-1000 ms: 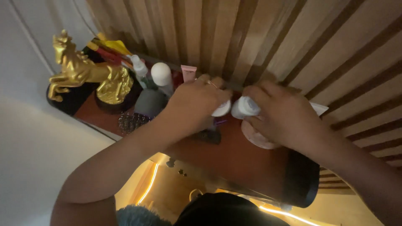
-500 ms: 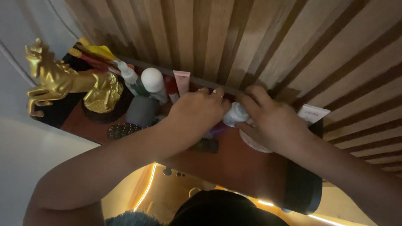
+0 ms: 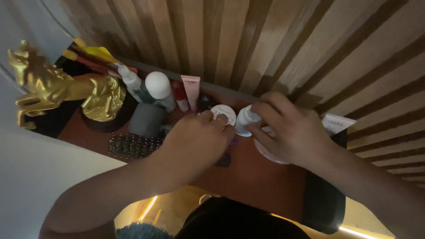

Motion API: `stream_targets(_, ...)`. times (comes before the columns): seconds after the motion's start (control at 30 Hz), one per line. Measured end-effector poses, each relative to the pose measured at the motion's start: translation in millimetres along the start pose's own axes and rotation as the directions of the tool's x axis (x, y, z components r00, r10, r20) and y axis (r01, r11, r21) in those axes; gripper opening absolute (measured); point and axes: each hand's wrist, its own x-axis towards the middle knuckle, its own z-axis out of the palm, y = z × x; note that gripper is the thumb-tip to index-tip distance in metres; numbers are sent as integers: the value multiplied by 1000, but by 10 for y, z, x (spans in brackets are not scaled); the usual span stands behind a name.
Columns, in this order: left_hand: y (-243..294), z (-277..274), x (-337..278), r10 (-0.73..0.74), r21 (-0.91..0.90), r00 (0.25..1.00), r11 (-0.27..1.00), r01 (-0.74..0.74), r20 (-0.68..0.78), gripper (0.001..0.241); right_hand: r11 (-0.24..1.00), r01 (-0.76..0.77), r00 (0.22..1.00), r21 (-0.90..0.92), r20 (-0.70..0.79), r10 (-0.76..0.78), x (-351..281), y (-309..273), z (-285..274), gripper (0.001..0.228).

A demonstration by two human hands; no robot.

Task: The person organizes various toiletries and personal items on a wooden shelf. They use a cloth to wipe the surface and handle items such as a hairbrush, bottles, tubes, and a small box, moving them from a bed to the shelf.

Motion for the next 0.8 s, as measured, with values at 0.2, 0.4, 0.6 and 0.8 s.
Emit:
stream_targets(0.2,43,0,-35,-97,-200,995,975,101,27,60,997,63,994,53,-96,-58,-2,-13,-9,30)
stream_targets(0.4,70,47,-64,-111,-172,994,979,106,-16,60,995,63,998,72,-26,-61,-27,-2,16,32)
stream_targets(0.6,139,93,-155,-157,-198,988,968,153,-5,70,997,76,992,-1,-100,-76,-57,-6,12,34)
stream_targets(0.8,144,86,-231,-150,-113,980,984,136,-128,78,997,72,988,-18,-137,-74,-41,-62,-19,34)
